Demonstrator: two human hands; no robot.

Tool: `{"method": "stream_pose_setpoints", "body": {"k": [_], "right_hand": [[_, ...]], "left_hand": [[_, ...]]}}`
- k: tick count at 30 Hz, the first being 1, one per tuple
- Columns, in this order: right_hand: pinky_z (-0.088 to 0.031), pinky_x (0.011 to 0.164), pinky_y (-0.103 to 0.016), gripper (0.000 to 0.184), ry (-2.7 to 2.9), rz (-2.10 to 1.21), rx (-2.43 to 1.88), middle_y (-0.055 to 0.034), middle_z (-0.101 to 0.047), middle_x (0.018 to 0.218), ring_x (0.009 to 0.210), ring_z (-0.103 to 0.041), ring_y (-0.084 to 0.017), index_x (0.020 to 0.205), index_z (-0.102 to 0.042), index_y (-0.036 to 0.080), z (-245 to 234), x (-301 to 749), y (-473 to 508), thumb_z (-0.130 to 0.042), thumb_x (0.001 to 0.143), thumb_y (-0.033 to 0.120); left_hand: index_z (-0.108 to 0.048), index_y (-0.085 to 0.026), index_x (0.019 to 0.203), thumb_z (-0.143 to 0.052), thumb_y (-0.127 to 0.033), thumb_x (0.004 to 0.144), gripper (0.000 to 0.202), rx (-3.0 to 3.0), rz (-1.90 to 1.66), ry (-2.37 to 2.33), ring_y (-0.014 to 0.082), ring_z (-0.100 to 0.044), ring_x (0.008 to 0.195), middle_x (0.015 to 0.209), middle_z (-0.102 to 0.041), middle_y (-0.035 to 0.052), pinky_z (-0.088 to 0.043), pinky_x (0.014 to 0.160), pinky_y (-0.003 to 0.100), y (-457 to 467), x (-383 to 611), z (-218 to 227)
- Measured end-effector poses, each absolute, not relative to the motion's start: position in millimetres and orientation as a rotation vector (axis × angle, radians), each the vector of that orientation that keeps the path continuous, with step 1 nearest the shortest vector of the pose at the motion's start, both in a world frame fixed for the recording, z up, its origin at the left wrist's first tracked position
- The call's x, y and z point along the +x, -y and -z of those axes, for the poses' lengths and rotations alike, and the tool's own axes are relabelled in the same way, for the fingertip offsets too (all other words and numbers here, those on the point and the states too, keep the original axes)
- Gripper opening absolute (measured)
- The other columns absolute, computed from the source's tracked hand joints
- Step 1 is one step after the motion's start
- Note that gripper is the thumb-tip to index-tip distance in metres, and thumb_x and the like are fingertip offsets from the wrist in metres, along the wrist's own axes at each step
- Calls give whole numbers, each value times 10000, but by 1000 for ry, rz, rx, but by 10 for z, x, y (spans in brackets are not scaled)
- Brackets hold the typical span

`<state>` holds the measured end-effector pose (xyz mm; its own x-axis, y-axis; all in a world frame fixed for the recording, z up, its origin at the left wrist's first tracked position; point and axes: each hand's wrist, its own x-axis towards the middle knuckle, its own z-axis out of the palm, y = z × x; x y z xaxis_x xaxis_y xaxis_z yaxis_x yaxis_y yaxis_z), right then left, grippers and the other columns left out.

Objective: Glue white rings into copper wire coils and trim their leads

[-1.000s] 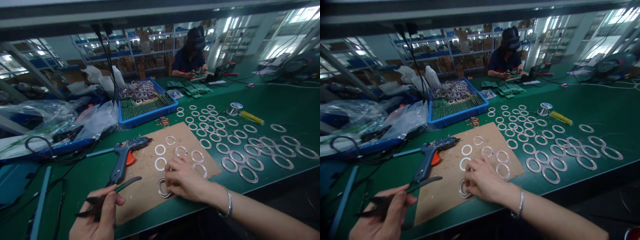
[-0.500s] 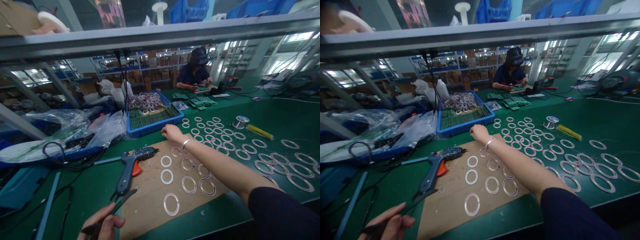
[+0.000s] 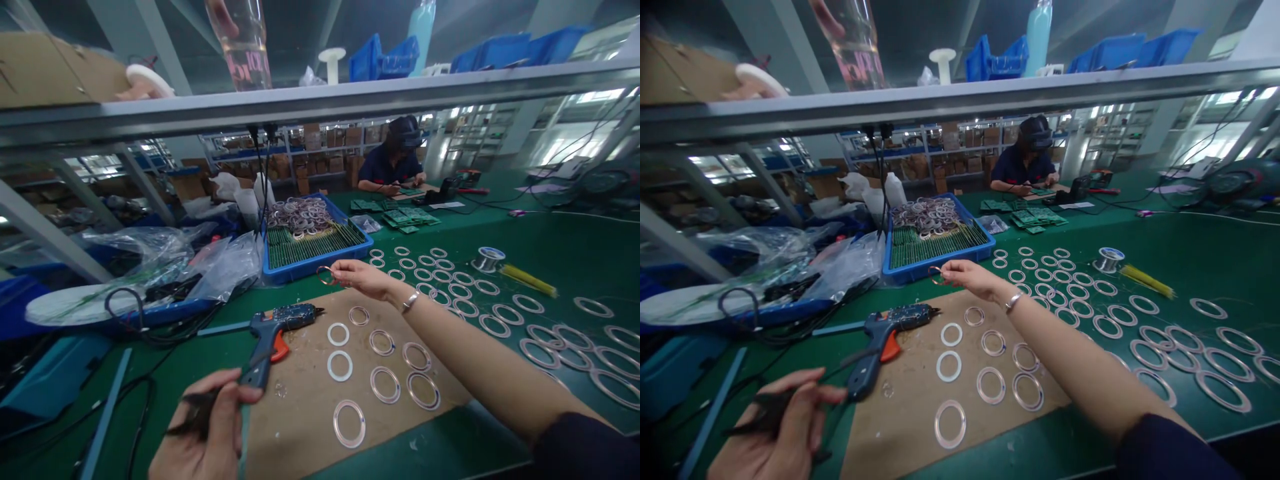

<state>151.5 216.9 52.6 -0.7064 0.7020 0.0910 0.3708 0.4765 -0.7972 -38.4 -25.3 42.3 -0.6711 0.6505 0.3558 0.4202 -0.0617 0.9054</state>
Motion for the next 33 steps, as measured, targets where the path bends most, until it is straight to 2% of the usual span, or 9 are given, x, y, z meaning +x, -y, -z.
{"method": "stream_pose_setpoints", "body": {"k": [2,5,10,15,17,20,23,28,33], "right_hand": [[-434,816,-226,236,2206,-1409,-695,-88,-562,1038,906,-556,-93,1026,-449,124,-573,1611,-1945,-373,957,336],[-422,824,-240,269,1809,-1991,-358,-70,-547,962,878,-560,-102,961,-473,118,-510,1687,-1703,-569,867,352],[-414,852,-270,294,1518,-2217,-287,-58,-528,979,937,-579,-141,926,-496,114,-288,1731,-1555,-675,796,308],[-422,869,-305,305,1376,-2207,-424,-62,-554,994,873,-603,-135,984,-513,119,-149,1703,-1408,-608,842,372],[-427,843,-290,378,1405,-2183,-443,-57,-572,963,835,-595,-122,993,-523,119,-114,1675,-1344,-628,820,438],[-405,742,-227,380,1587,-2035,-460,-11,-548,730,705,-537,-83,839,-536,95,-55,1666,-1294,-648,799,456],[-364,666,-208,351,1730,-1947,-580,9,-505,608,605,-473,-64,754,-536,90,14,1720,-1299,-571,866,421],[-347,604,-216,249,1892,-1752,-814,-22,-588,675,613,-511,-88,890,-609,97,84,1853,-1302,-519,893,329],[-321,660,-252,194,2129,-1141,-1039,-17,-629,765,717,-534,-116,849,-664,162,75,1951,-1245,-503,892,262]], "left_hand": [[-593,-185,993,-601,-488,819,349,1345,-1680,-1987,75,-479,468,777,-658,12,-405,431,191,12,-371,-461],[-605,-214,1020,-610,-446,828,301,1665,-1508,-1833,120,-624,842,993,-657,13,-489,745,215,-352,-289,-446],[-599,-212,945,-597,-431,840,243,1748,-1371,-1783,102,-604,759,875,-645,-15,-458,699,208,-587,-78,-402],[-577,-202,979,-603,-418,837,260,1767,-1344,-1787,104,-606,782,914,-642,-5,-459,701,201,-516,73,-389],[-575,-193,978,-587,-396,851,240,1818,-1329,-1789,90,-573,681,859,-634,-6,-440,621,192,-499,130,-375],[-565,-190,980,-585,-372,853,223,1837,-1323,-1828,72,-479,530,716,-585,-30,-390,518,189,-486,202,-342],[-562,-190,980,-588,-357,849,214,1844,-1324,-1893,68,-463,513,696,-570,-35,-387,516,190,-472,246,-305],[-573,-197,971,-585,-345,846,193,1844,-1260,-1988,73,-498,551,755,-598,-29,-402,541,191,-446,259,-252],[-595,-220,999,-562,-318,858,175,1971,-1149,-2093,103,-585,670,827,-638,-21,-425,621,207,-423,189,-181]]}}
